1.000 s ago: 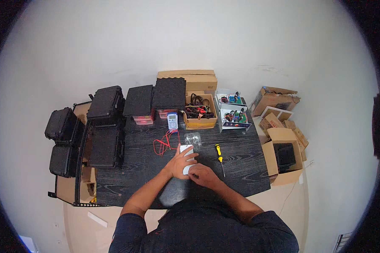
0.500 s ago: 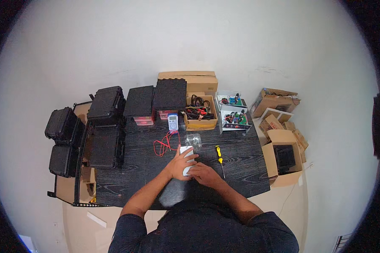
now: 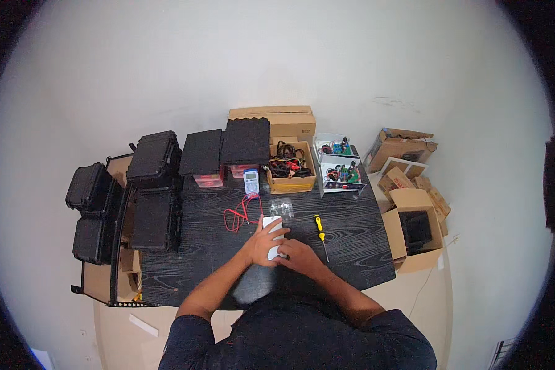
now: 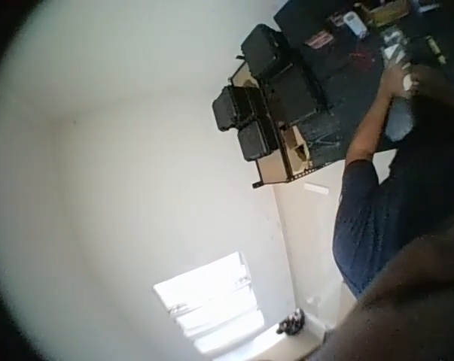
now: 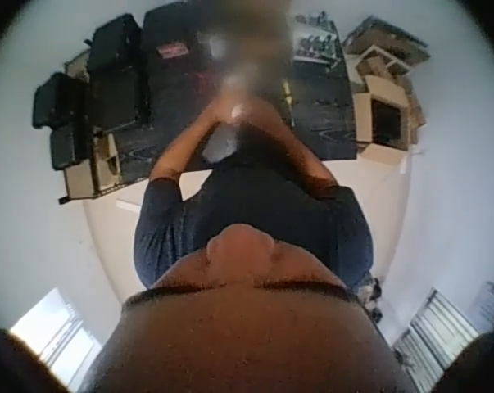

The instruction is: The person assembles an electronic component into a metal housing by securing it with screws using a screwdriver.

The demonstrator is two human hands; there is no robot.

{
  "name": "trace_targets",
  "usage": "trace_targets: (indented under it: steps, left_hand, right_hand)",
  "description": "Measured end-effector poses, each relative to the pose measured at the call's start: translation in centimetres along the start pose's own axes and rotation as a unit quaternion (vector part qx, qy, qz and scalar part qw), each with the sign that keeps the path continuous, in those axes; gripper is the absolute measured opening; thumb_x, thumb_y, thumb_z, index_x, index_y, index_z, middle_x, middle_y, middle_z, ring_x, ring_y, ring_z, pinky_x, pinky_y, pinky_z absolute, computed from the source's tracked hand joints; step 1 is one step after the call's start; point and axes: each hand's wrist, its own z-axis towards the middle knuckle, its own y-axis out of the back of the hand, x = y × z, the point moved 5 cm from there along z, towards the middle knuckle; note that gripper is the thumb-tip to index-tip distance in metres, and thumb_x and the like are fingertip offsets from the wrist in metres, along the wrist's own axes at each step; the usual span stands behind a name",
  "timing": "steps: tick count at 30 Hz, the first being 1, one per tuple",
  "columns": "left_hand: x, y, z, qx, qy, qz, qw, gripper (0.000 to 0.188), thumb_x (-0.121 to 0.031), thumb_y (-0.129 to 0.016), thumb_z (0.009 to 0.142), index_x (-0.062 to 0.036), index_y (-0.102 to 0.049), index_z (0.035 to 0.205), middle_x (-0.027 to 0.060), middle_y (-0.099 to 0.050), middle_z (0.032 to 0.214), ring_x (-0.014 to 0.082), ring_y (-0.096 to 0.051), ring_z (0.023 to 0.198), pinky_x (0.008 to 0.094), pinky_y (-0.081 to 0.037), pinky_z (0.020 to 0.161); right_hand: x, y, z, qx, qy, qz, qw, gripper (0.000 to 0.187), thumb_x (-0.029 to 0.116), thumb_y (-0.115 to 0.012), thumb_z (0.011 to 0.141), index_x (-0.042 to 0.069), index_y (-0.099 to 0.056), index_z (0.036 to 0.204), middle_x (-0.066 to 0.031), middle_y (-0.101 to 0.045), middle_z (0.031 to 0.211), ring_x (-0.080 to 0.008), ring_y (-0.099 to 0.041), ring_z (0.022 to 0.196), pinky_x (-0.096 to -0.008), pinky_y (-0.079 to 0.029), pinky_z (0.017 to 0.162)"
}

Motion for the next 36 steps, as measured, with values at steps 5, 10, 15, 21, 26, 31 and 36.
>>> trace_targets:
  steps: [5,10,15,21,26,31,36]
  left_hand:
    - [-0.1,0.1,0.1,0.003,0.008,-0.006,1.0,0.071,-0.046,-0.083,0.057,-0.0158,-0.071,0.121,0.0079,-0.052,0.152,0.04,-0.026,0.156,0.0865,-0.003,0.111]
    - [-0.3,0.2,0.2,0.007,0.016,-0.009,1.0,0.071,-0.046,-0.083,0.058,-0.0169,-0.07,0.122,0.0075,-0.052,0.152,0.0399,-0.026,0.156,0.0863,-0.003,0.111]
    - [-0.4,0.2,0.5,0.008,0.01,-0.004,1.0,0.074,-0.046,-0.083,0.057,-0.0181,-0.069,0.124,0.0075,-0.053,0.152,0.0398,-0.027,0.155,0.0858,-0.004,0.111]
    - [-0.5,0.6,0.4,0.006,0.016,-0.008,1.0,0.077,-0.046,-0.083,0.055,-0.015,-0.069,0.124,0.008,-0.053,0.152,0.0389,-0.029,0.155,0.0854,-0.003,0.112]
    - [-0.3,0.4,0.3,0.008,0.012,-0.013,1.0,0.075,-0.045,-0.084,0.055,-0.0148,-0.07,0.122,0.0076,-0.053,0.152,0.0392,-0.029,0.155,0.085,-0.004,0.112]
    - [-0.1,0.0,0.2,0.004,0.016,-0.011,1.0,0.073,-0.045,-0.083,0.055,-0.0159,-0.071,0.121,0.0073,-0.054,0.151,0.0395,-0.03,0.154,0.0847,-0.005,0.113]
    - [-0.3,0.1,0.2,-0.005,0.012,0.0,1.0,0.073,-0.045,-0.083,0.056,-0.0162,-0.07,0.122,0.0073,-0.053,0.152,0.04,-0.03,0.154,0.0853,-0.006,0.112]
  right_hand:
    - [-0.1,-0.3,-0.1,0.008,0.064,-0.016,0.998,0.019,0.022,-0.08,0.086,0.01,-0.071,0.098,-0.0094,-0.069,0.1,-0.0299,-0.068,0.099,-0.0418,-0.056,0.087]
    - [0.4,0.6,-0.3,-0.013,0.071,-0.004,0.997,0.018,0.02,-0.077,0.088,0.01,-0.072,0.101,-0.0109,-0.069,0.101,-0.0302,-0.068,0.099,-0.0414,-0.056,0.087]
    - [-0.2,0.0,-0.4,-0.014,0.021,0.003,1.0,0.019,0.019,-0.077,0.088,0.009,-0.071,0.103,-0.0113,-0.068,0.104,-0.0318,-0.068,0.099,-0.0424,-0.056,0.087]
    - [0.4,0.5,-0.2,-0.012,0.075,0.029,0.997,0.017,0.019,-0.075,0.09,0.008,-0.071,0.102,-0.0125,-0.067,0.102,-0.0336,-0.067,0.1,-0.0438,-0.056,0.086]
    - [-0.3,-0.4,-0.2,0.006,0.055,0.019,0.998,0.017,0.018,-0.076,0.089,0.008,-0.07,0.101,-0.0129,-0.067,0.1,-0.0337,-0.067,0.099,-0.0437,-0.056,0.086]
    - [0.0,0.1,0.0,0.007,0.02,0.055,0.998,0.017,0.019,-0.075,0.09,0.008,-0.069,0.1,-0.0133,-0.066,0.101,-0.0346,-0.067,0.098,-0.0448,-0.055,0.087]
    - [-0.1,0.2,-0.2,-0.005,0.067,0.043,0.997,0.02,0.021,-0.075,0.091,0.007,-0.067,0.102,-0.0136,-0.065,0.102,-0.0351,-0.067,0.1,-0.0459,-0.055,0.088]
